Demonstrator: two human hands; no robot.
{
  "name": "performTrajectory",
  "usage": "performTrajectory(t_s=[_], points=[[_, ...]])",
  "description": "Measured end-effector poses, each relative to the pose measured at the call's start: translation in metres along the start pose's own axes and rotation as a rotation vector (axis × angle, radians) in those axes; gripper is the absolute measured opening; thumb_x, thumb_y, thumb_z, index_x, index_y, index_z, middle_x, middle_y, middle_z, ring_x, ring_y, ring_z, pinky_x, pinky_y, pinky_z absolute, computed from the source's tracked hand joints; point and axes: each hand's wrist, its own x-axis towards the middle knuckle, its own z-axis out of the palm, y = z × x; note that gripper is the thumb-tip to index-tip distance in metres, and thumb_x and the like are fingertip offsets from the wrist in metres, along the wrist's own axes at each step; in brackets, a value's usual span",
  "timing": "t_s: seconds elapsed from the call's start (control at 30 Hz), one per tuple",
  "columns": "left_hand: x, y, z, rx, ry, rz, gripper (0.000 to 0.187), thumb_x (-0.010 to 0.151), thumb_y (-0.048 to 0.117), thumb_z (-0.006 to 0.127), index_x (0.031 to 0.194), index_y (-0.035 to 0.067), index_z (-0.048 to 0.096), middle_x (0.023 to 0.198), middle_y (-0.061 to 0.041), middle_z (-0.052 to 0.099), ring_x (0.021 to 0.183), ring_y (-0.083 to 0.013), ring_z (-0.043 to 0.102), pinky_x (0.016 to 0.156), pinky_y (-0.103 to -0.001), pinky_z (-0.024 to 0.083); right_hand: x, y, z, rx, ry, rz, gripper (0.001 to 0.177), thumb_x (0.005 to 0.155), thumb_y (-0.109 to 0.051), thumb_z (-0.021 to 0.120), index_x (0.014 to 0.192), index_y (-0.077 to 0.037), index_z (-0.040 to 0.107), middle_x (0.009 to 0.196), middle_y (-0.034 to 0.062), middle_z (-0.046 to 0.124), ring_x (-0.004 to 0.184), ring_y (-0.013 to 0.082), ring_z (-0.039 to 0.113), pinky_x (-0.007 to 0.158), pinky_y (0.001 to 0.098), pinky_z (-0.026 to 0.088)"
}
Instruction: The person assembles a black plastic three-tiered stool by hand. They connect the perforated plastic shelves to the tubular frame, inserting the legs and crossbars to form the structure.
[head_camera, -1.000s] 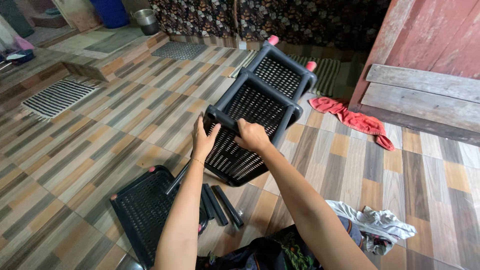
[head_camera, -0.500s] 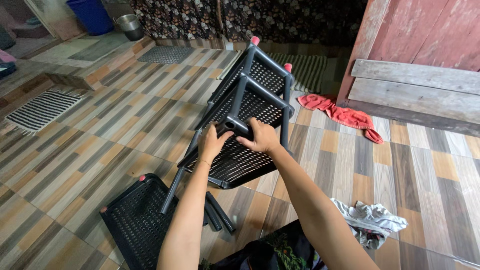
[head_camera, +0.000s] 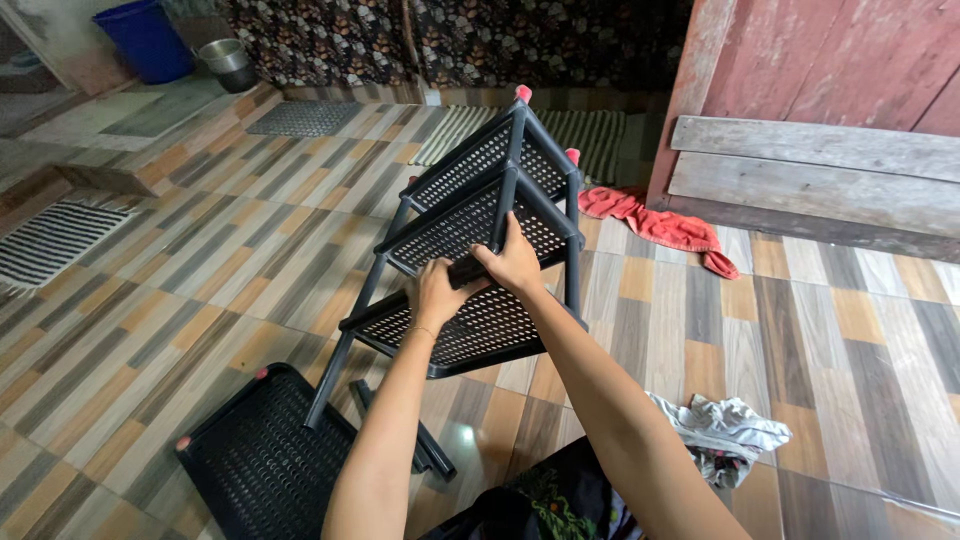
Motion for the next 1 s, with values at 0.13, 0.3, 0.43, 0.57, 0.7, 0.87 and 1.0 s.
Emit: performTrajectory(t_s=[0.13,0.3,0.43,0.57,0.7,0.87,1.0], points=[[0.005,-0.042,0.011,0.023,-0.095,-0.079,0.078,0.064,0.070,0.084,0.107,0.007,0.068,0.120,-0.015,0.068,0.120,-0.0355,0.060,0.101,-0.051,0.046,0.002,0.027,-0.004,0.043,0.014,0.050,0.104,0.071,-0.044,0.076,0.155,0.001,0.035,0.120,0.0256,0.070,0.111,0.0361,0.070,0.099,0.0389,0.052],[0.004,-0.085,0.027,0.046,-0.121,-0.092,0.073,0.068,0.062,0.083,0.118,0.012,0.064,0.126,-0.013,0.066,0.121,-0.0364,0.057,0.105,-0.065,0.035,0.009,0.068,-0.008,0.180,0.006,0.067,0.101,0.071,-0.037,0.077,0.155,0.000,0.035,0.127,0.0204,0.069,0.114,0.0293,0.070,0.100,0.0339,0.050],[0.010,-0.084,0.034,0.189,-0.227,-0.104,0.068,0.070,0.065,0.082,0.112,0.015,0.067,0.127,-0.011,0.067,0.127,-0.0339,0.058,0.112,-0.062,0.035,0.013,0.108,0.002,0.350,0.021,0.010,0.091,0.077,-0.024,0.075,0.155,0.002,0.035,0.145,0.0209,0.058,0.128,0.0267,0.060,0.107,0.0329,0.045],[0.007,-0.076,0.034,0.219,-0.246,-0.097,0.069,0.069,0.064,0.083,0.112,0.013,0.066,0.126,-0.010,0.068,0.129,-0.0343,0.055,0.112,-0.068,0.030,0.013,0.143,0.017,0.705,-0.065,0.091,0.087,0.081,-0.012,0.066,0.157,0.002,0.027,0.151,0.0194,0.050,0.135,0.0263,0.052,0.112,0.0327,0.040],[0.006,-0.069,0.037,0.224,-0.279,-0.079,0.068,0.069,0.063,0.084,0.110,0.010,0.066,0.125,-0.010,0.068,0.128,-0.0330,0.054,0.112,-0.067,0.030,0.014,0.168,0.016,0.612,-0.073,0.054,0.082,0.084,-0.009,0.064,0.157,0.002,0.029,0.152,0.0190,0.048,0.135,0.0260,0.050,0.111,0.0326,0.040],[0.011,-0.058,0.050,0.238,-0.381,-0.059,0.065,0.070,0.062,0.083,0.109,0.011,0.067,0.122,-0.008,0.070,0.126,-0.0311,0.057,0.110,-0.064,0.036,0.019,0.188,-0.011,0.568,-0.247,0.245,0.081,0.080,-0.010,0.060,0.157,-0.005,0.035,0.130,0.0146,0.063,0.112,0.0199,0.059,0.097,0.0296,0.046],[0.014,-0.056,0.067,0.266,-0.407,-0.017,0.065,0.071,0.063,0.083,0.109,0.012,0.068,0.118,-0.009,0.072,0.122,-0.0306,0.061,0.107,-0.058,0.041,0.019,0.206,-0.016,0.543,-0.269,0.322,0.078,0.081,-0.014,0.061,0.156,-0.006,0.039,0.110,0.0101,0.064,0.090,0.0168,0.058,0.083,0.0288,0.047]])
